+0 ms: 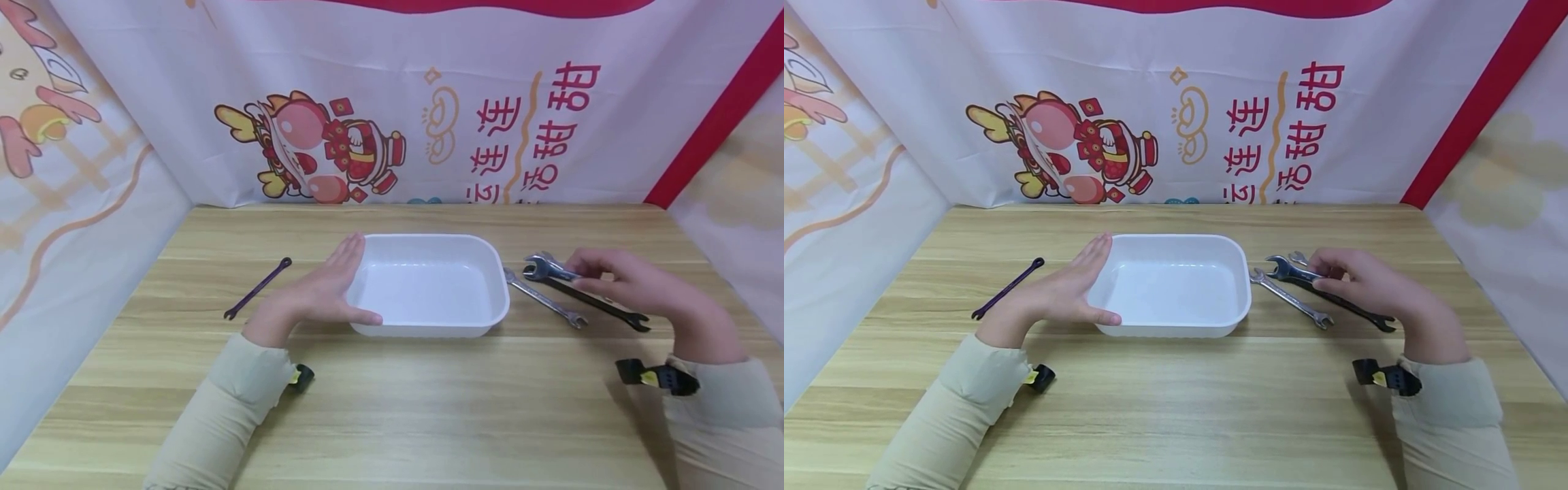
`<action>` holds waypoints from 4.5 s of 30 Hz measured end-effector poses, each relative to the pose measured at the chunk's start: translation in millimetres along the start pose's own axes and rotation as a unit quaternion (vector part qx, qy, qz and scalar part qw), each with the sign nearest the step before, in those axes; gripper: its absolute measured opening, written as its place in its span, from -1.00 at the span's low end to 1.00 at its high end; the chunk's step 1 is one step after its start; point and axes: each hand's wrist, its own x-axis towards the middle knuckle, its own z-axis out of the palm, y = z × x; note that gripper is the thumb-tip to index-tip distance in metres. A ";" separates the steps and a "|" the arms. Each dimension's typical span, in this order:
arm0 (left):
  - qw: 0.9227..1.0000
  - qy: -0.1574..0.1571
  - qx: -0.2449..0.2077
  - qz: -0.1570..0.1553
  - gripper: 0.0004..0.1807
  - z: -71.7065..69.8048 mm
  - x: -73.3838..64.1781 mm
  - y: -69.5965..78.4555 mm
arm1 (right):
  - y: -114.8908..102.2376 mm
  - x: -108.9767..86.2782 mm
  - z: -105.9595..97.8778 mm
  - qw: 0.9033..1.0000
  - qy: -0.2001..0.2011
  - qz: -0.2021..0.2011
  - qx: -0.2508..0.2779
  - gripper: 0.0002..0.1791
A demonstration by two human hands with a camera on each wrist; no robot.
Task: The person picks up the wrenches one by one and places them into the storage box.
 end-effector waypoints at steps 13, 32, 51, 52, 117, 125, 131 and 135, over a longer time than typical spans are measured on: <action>1.000 0.001 -0.004 -0.001 0.52 0.1 -0.9 0.1 | -15.9 11.6 -2.5 1.000 -0.010 0.010 -0.008 -0.82; 1.000 0.000 -0.004 0.000 0.53 0.3 -0.2 -0.1 | -47.0 33.5 1.8 1.000 -0.028 -0.003 0.009 -0.86; 1.000 0.003 0.000 -0.001 0.53 0.6 1.3 -1.3 | -72.1 59.8 15.3 0.998 -0.041 -0.033 0.039 -0.82; 1.000 0.004 0.001 0.001 0.53 0.5 1.5 -1.3 | -73.8 61.2 15.9 0.998 -0.042 -0.035 0.038 -0.82; 1.000 0.012 -0.009 0.006 0.54 3.4 -1.2 -4.0 | -124.9 105.9 100.0 0.985 -0.120 -0.091 0.084 -0.78; 1.000 0.012 -0.010 -0.001 0.54 3.8 -0.3 -2.4 | -121.9 106.0 102.4 0.985 -0.129 -0.082 0.084 -0.77; 1.000 0.012 -0.012 -0.002 0.55 4.2 -0.2 -3.0 | -120.3 105.6 104.4 0.986 -0.124 -0.076 0.080 -0.76; 1.000 0.010 -0.012 -0.003 0.55 4.5 -0.1 -3.6 | -119.2 106.3 105.4 0.985 -0.131 -0.077 0.083 -0.76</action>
